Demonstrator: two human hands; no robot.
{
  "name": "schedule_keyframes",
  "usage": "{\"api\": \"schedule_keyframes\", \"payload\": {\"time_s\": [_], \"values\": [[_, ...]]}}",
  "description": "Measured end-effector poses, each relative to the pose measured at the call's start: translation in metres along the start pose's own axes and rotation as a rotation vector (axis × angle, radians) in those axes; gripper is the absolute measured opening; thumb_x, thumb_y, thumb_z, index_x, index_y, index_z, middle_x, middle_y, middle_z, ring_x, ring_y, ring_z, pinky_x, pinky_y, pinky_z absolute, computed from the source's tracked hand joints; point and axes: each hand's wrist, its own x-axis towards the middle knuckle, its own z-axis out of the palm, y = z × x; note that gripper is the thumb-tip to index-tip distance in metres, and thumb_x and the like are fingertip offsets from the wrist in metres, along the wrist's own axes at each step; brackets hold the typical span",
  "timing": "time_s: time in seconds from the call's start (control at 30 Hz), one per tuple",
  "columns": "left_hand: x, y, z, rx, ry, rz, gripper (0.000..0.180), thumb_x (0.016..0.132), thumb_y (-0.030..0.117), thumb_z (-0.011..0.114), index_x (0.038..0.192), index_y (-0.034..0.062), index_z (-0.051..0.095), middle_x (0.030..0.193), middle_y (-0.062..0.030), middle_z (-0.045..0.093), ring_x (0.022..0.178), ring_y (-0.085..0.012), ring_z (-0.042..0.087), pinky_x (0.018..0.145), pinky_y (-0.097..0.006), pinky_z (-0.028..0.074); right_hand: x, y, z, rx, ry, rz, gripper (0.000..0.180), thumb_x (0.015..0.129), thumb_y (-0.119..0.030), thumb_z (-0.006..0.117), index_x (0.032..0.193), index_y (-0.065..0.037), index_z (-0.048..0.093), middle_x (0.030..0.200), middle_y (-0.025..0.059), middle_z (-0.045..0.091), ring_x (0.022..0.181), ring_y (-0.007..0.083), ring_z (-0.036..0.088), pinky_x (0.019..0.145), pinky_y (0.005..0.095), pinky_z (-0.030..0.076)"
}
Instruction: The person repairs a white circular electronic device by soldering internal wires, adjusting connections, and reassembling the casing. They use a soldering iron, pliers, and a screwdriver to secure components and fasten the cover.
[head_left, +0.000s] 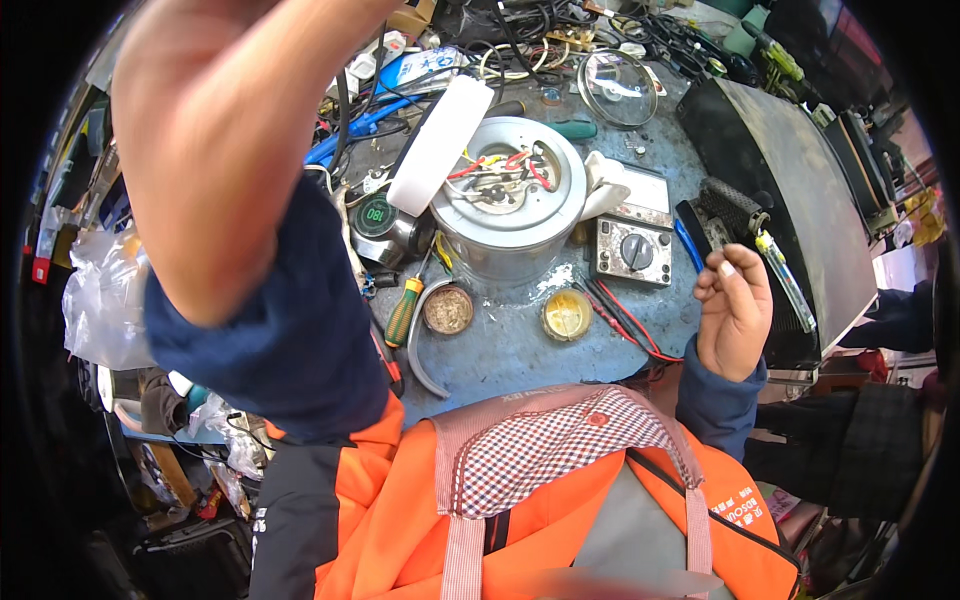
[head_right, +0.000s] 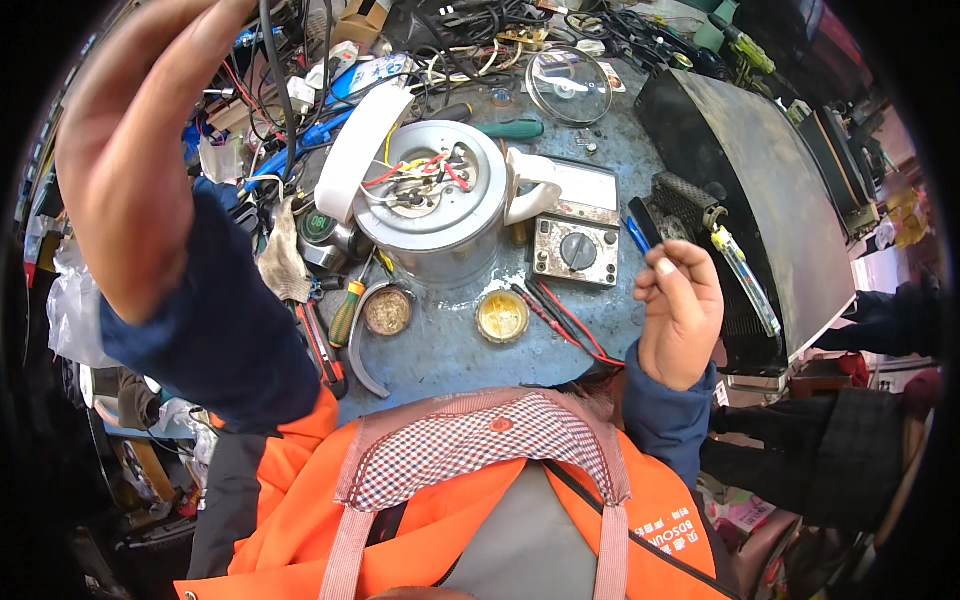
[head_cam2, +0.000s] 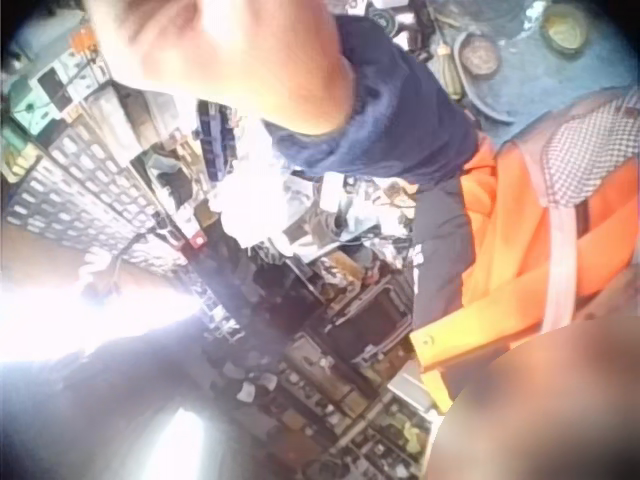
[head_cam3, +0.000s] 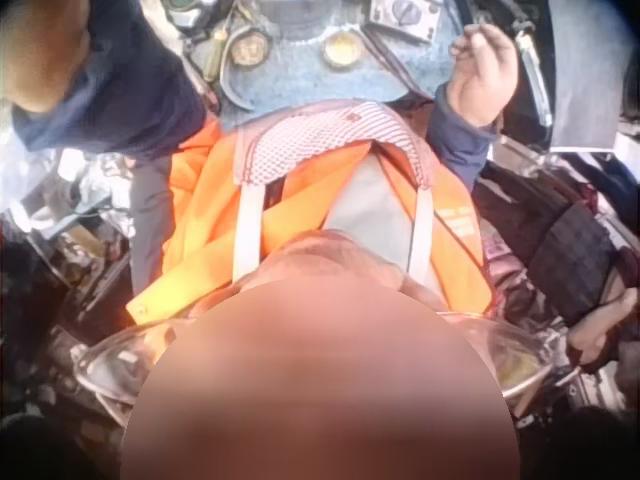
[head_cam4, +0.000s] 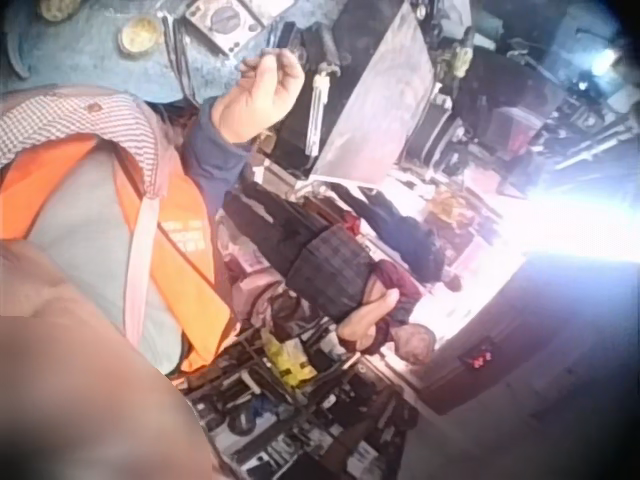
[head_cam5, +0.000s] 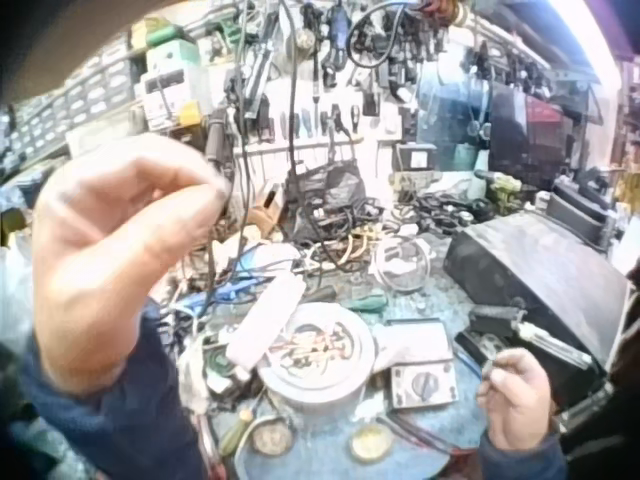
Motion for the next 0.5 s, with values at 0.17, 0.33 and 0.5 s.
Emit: {"api": "schedule_keyframes", "payload": {"time_s": [0.17, 0.33, 0.5], "values": [[-0.068, -0.019, 0.037, -0.167, 0.020, -0.385, 0.013, 0.101, -0.002, 0.079, 0.114, -0.0037, 0.078, 0.117, -0.0049, 0.074, 0.104, -0.0131, 0.068, 0.096, -0.028, 0.054, 0.008, -0.026, 0.075, -0.294, -0.353, -0.264, 0.020, 0.101, 0.009, 0.070, 0.120, 0.005, 0.074, 0.117, 0.0100, 0.074, 0.098, 0.0139, 0.072, 0.088, 0.0293, 0.057], [-0.075, -0.056, 0.047, -0.089, -0.212, -0.304, 0.035, 0.084, 0.001, 0.086, 0.118, 0.0002, 0.078, 0.127, -0.0114, 0.072, 0.126, -0.0258, 0.067, 0.113, -0.036, 0.047, 0.045, -0.039, 0.141, -0.783, -0.673, -0.732, 0.026, 0.091, 0.012, 0.073, 0.114, 0.002, 0.079, 0.116, 0.0174, 0.074, 0.104, 0.0300, 0.075, 0.091, 0.0367, 0.059], [-0.077, -0.065, 0.054, -0.127, -0.288, -0.275, 0.048, 0.078, -0.001, 0.086, 0.125, 0.0029, 0.075, 0.139, -0.0134, 0.066, 0.137, -0.0302, 0.063, 0.119, -0.038, 0.046, 0.079, -0.027, 0.166, -1.051, -0.902, -0.834, 0.035, 0.093, 0.011, 0.073, 0.122, -0.006, 0.082, 0.131, 0.0173, 0.071, 0.114, 0.0324, 0.073, 0.097, 0.0392, 0.059]]}}
